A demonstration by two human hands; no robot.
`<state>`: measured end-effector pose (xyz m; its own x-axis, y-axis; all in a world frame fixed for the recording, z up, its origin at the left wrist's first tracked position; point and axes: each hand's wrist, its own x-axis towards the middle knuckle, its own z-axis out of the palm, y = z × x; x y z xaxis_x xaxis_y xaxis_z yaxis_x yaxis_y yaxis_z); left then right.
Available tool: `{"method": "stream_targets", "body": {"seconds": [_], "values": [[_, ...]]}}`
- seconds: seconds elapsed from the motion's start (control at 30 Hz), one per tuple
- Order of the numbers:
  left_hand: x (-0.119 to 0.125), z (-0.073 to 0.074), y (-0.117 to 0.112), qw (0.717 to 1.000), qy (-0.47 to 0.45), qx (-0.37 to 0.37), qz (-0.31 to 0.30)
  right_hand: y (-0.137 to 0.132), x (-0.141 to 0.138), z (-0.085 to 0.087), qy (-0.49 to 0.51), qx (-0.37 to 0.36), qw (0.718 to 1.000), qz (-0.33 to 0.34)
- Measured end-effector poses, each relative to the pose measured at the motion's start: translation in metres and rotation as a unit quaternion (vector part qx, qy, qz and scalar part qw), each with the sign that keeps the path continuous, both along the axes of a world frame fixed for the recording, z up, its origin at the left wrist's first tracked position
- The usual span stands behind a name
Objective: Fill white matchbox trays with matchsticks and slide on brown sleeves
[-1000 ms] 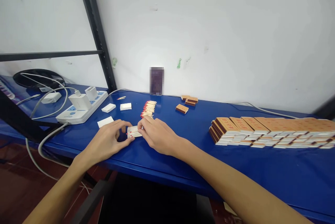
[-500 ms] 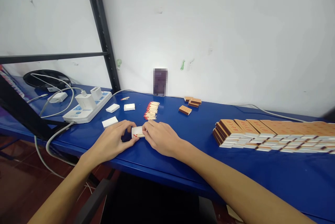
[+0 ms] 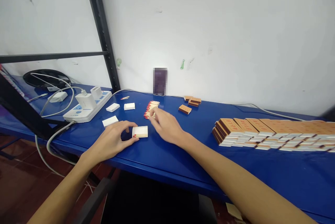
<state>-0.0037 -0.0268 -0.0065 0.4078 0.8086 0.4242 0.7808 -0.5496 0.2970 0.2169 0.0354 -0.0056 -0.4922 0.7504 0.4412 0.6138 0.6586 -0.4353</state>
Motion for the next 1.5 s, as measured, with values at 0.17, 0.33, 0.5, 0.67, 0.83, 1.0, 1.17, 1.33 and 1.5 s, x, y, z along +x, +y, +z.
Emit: {"method": "stream_targets", "body": {"seconds": [0.17,0.33,0.5,0.67,0.83,1.0,1.17,1.33,1.5], "values": [[0.0,0.0,0.0,1.0,-0.002,-0.012,-0.011,0.028,0.004,0.001,-0.044,-0.035,0.994,-0.092],[-0.001,0.0,-0.001,0.999,-0.003,-0.032,-0.017,0.039,0.0,0.01,-0.077,-0.12,0.988,-0.067],[-0.003,-0.001,0.0,0.998,-0.015,-0.047,-0.028,0.039,0.003,0.013,-0.126,-0.127,0.984,-0.012],[-0.002,-0.002,0.0,0.999,-0.009,-0.045,-0.006,0.025,0.007,0.011,-0.225,-0.057,0.973,0.006],[-0.002,-0.001,0.0,0.999,-0.014,-0.043,0.002,0.011,0.002,0.014,-0.289,-0.007,0.957,-0.002],[-0.004,-0.003,0.003,0.998,-0.033,-0.034,0.031,-0.001,0.001,0.021,-0.25,0.02,0.967,0.037],[-0.004,-0.004,0.004,0.998,-0.037,-0.033,0.026,-0.014,-0.004,0.022,-0.225,0.016,0.969,0.103],[-0.004,-0.004,0.004,0.999,-0.039,-0.032,0.013,-0.016,-0.01,0.02,-0.206,0.008,0.973,0.101],[-0.005,-0.003,0.004,0.999,-0.036,-0.019,0.008,-0.016,-0.014,0.015,-0.193,0.013,0.975,0.106]]}}
